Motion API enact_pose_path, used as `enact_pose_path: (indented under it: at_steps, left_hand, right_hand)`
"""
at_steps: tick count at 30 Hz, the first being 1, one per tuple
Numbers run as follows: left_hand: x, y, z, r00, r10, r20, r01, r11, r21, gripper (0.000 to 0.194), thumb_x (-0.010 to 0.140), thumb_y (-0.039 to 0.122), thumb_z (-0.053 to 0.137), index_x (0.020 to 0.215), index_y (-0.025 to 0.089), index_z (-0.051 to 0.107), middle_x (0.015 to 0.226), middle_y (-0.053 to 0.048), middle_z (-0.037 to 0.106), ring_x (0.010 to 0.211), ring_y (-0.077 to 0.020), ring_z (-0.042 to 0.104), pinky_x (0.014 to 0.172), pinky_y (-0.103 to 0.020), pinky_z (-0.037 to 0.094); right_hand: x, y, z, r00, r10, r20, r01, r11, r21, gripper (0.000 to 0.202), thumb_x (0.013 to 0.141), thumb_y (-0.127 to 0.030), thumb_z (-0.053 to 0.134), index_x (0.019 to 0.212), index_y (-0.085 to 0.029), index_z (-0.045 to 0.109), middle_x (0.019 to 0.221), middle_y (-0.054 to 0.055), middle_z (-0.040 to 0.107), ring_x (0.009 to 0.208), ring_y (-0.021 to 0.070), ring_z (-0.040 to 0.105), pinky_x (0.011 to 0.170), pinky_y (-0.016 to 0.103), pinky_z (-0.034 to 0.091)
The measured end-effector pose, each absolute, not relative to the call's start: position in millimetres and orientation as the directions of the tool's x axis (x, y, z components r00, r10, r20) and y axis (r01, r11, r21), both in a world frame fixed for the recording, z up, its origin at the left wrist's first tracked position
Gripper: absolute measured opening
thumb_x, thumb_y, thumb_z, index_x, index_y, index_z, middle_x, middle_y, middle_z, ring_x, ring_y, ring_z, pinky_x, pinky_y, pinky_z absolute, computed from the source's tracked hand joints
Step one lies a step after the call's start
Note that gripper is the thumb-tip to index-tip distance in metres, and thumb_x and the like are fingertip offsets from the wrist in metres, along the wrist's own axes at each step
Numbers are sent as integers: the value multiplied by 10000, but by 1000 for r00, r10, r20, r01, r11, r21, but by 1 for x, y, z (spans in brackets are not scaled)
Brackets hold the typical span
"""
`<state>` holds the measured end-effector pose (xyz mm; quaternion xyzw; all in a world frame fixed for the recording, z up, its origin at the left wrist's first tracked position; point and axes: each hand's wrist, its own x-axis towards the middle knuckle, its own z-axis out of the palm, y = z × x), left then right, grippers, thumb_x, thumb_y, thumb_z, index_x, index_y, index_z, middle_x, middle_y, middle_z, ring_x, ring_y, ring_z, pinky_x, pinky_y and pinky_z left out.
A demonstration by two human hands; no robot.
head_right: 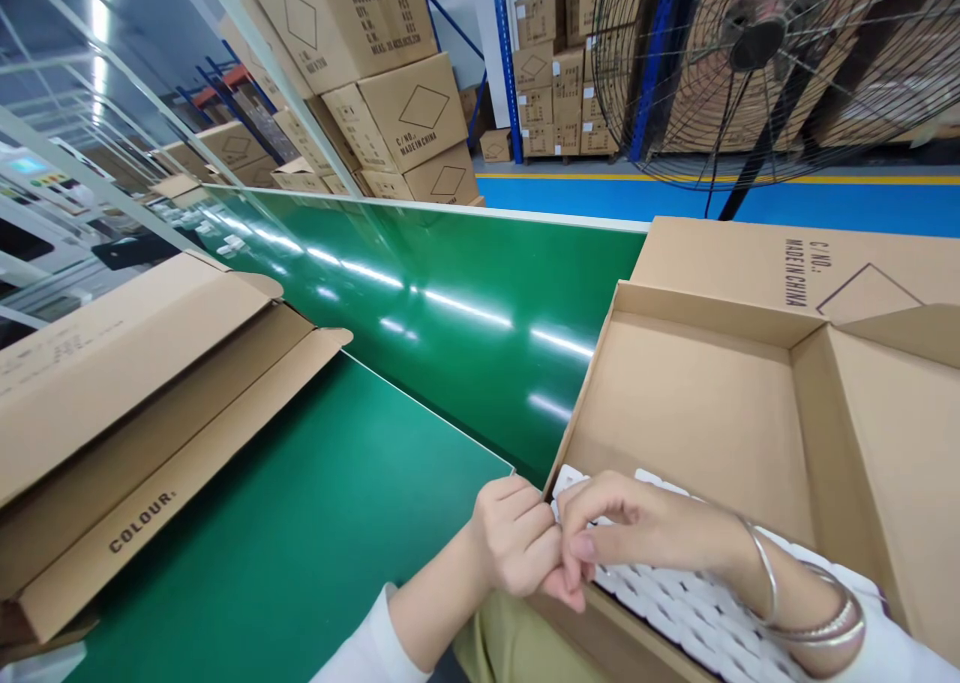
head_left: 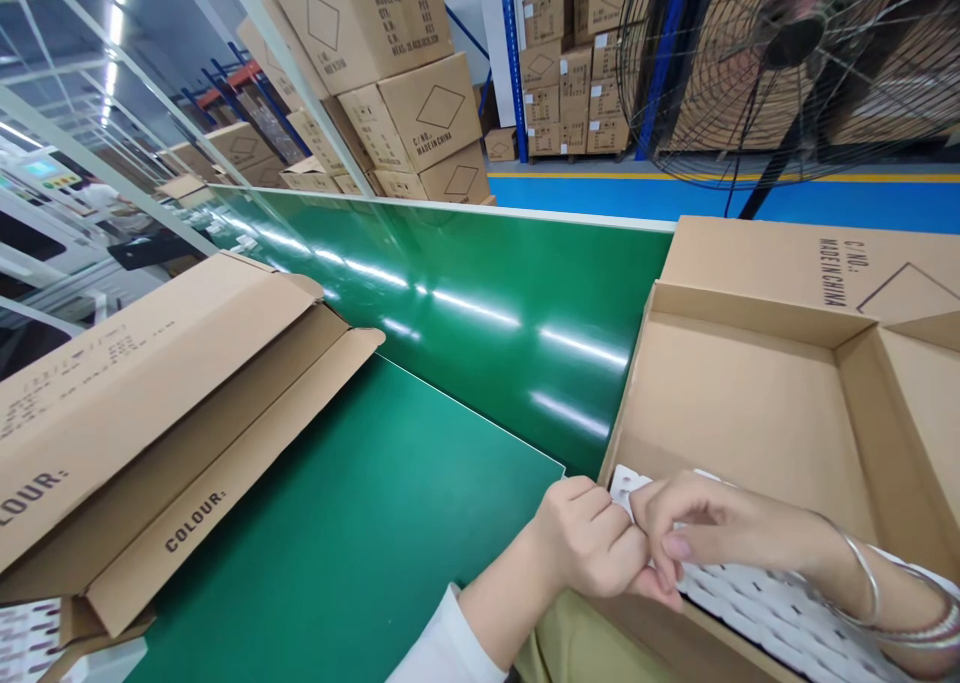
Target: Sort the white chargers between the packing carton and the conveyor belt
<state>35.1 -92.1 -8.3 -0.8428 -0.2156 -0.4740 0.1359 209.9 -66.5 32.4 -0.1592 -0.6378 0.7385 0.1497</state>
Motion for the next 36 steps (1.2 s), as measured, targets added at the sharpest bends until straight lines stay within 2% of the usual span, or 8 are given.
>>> enact_pose_path:
  at_steps: [6,12,15,19,27,32,36]
  left_hand:
    - [35,-94,-11,456,288,842,498,-867,27,622,947,509,282,417,194,363,403,33,273,409,-109,250,448,-295,154]
    - [32,-92,-11,445,281,850,511,-859,17,633,977,435,176,438,191,401,411,20,308,417,-115,269,457,-296,165]
    - [30,-92,-14,459,291,839,515,-857,16,614,971,464,223,451,189,403,412,26,316,412,-110,290,463,-291,162]
    - [29,-92,-18,506,299,809,519,-855,-9,582,937,507,340,449,193,394,406,36,317,404,-103,304,461,-291,156]
    - [32,-93,-12,456,324,829,537,-843,34,599,951,474,318,430,186,390,390,29,329,402,-101,313,449,-285,179]
    - [33,-93,-13,503,266,823,541,-839,-59,572,907,507,419,434,191,365,399,43,321,403,-95,313,461,-285,161]
    - [34,-93,-12,483,210,850,543,-833,-103,539,903,453,457,440,194,366,412,42,332,417,-102,311,462,-284,169]
  right_hand:
    - [210,-65,35,-903,425,-63,51,-39,-998,391,915,-444,500,765,-169,734,705,42,612,686,137,539,668,271,436]
    - [213,-65,27,-870,486,-90,24,-140,-990,418,902,-496,497,789,-151,705,725,45,623,690,146,558,656,272,433]
    - [214,-66,24,-863,493,-110,22,-181,-983,406,899,-492,506,794,-147,693,717,35,617,689,142,558,656,264,428]
    - [214,-65,25,-875,477,-85,15,-149,-989,374,915,-440,503,803,-147,707,744,40,617,698,140,560,661,265,437]
    - [211,-63,31,-885,463,-49,0,-106,-994,379,920,-430,500,769,-146,702,738,41,601,696,137,554,673,272,451]
    - [210,-64,29,-891,447,-82,32,-118,-993,390,912,-442,504,714,-146,662,719,42,603,670,138,564,637,272,458]
    - [209,-65,25,-896,434,-93,4,-202,-979,382,899,-448,522,685,-143,605,697,39,597,639,137,553,599,267,435]
